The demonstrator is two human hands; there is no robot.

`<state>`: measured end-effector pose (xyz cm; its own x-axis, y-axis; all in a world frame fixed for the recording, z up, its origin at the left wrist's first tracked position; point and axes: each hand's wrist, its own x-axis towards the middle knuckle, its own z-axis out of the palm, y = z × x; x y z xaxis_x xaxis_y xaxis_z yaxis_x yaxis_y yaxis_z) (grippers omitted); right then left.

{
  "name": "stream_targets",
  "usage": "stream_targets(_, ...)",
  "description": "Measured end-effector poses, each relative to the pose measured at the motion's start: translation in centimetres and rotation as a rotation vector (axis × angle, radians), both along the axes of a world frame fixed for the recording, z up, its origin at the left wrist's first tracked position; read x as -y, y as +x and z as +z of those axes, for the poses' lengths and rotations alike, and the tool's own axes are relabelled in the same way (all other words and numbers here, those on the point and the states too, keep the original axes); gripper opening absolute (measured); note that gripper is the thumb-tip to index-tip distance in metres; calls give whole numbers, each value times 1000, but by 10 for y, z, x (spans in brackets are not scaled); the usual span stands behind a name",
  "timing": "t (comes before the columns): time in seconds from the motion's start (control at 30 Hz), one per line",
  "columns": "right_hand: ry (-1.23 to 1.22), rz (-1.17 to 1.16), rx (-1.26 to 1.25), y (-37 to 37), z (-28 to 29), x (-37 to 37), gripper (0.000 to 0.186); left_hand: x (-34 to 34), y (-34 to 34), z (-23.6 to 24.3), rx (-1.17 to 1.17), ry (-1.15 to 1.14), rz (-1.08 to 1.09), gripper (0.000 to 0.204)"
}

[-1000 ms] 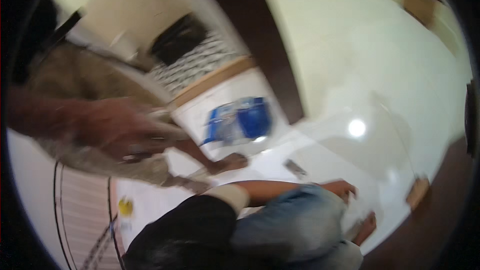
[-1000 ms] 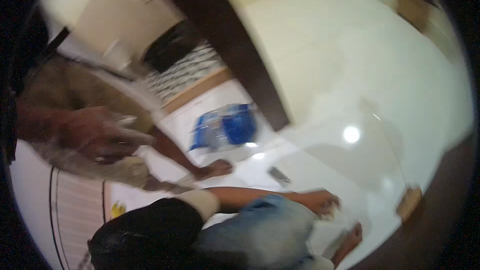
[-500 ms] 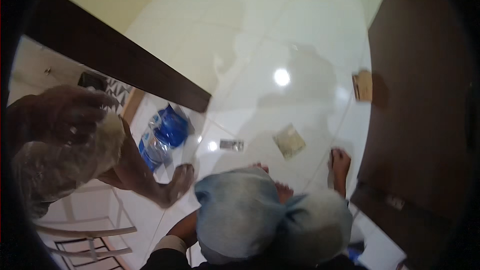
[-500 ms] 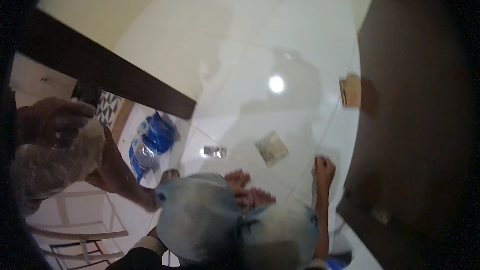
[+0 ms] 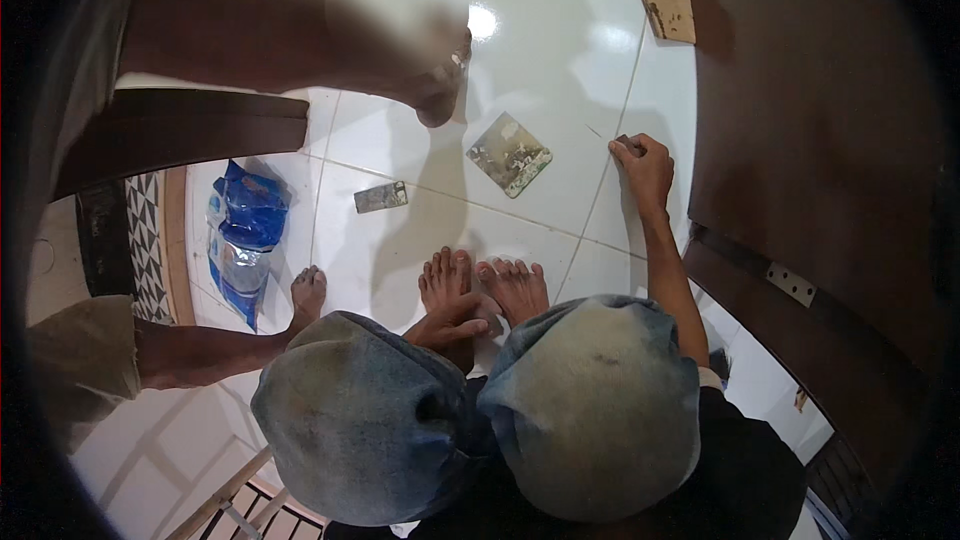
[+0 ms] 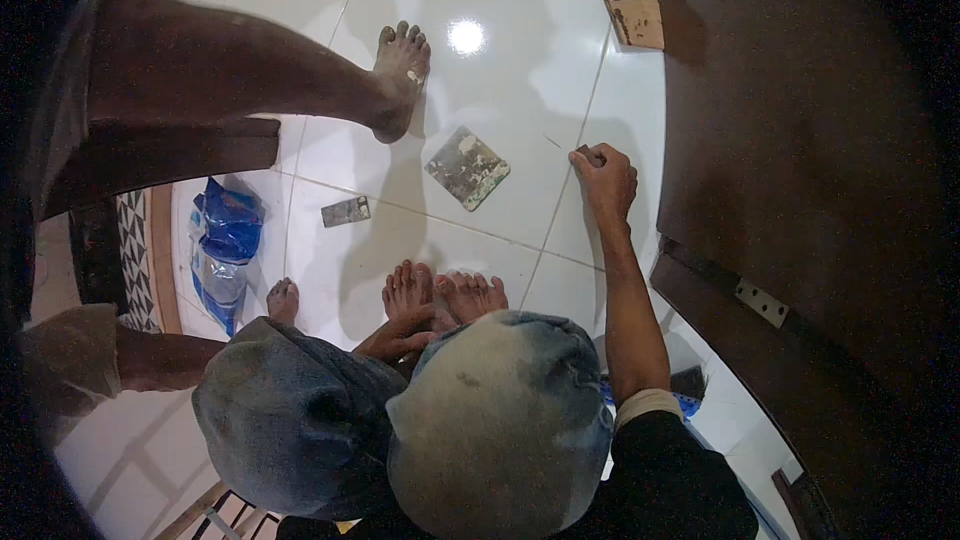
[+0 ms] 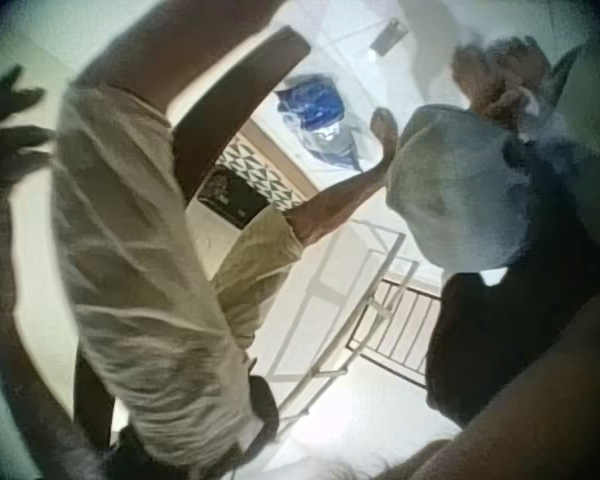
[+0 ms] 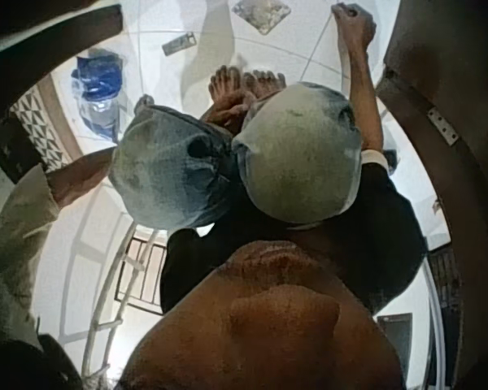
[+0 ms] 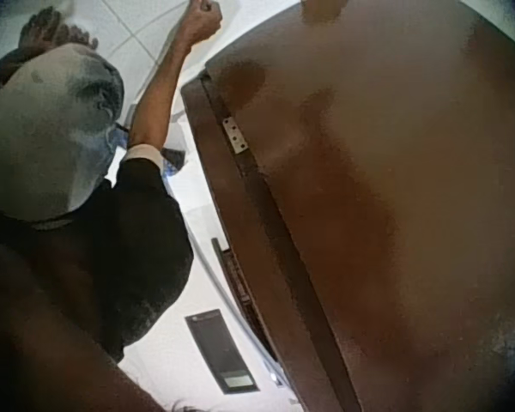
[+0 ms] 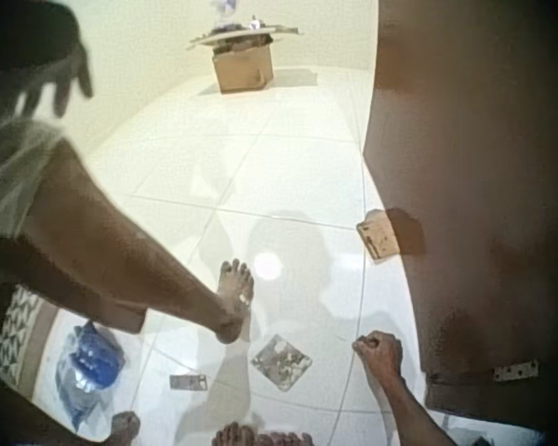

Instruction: Scraping grout and sanding tiles on the floor followed by sweeping.

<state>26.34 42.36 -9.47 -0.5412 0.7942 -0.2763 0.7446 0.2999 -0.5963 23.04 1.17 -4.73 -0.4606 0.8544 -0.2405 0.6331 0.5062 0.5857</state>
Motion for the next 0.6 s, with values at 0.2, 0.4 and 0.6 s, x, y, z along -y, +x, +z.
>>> stream_targets(0.2,82,40,118,-29,-4,3,38,-16,-3,-8,-277,6,-23,36)
stream_targets(0.4,-56,-15,131,-24,1,2,40,-37,-19,-12,127,78,161,26)
stream_targets(0.6,134,115,160,-53,-6,-1,43,-31,-9,-40,36,145,164,29)
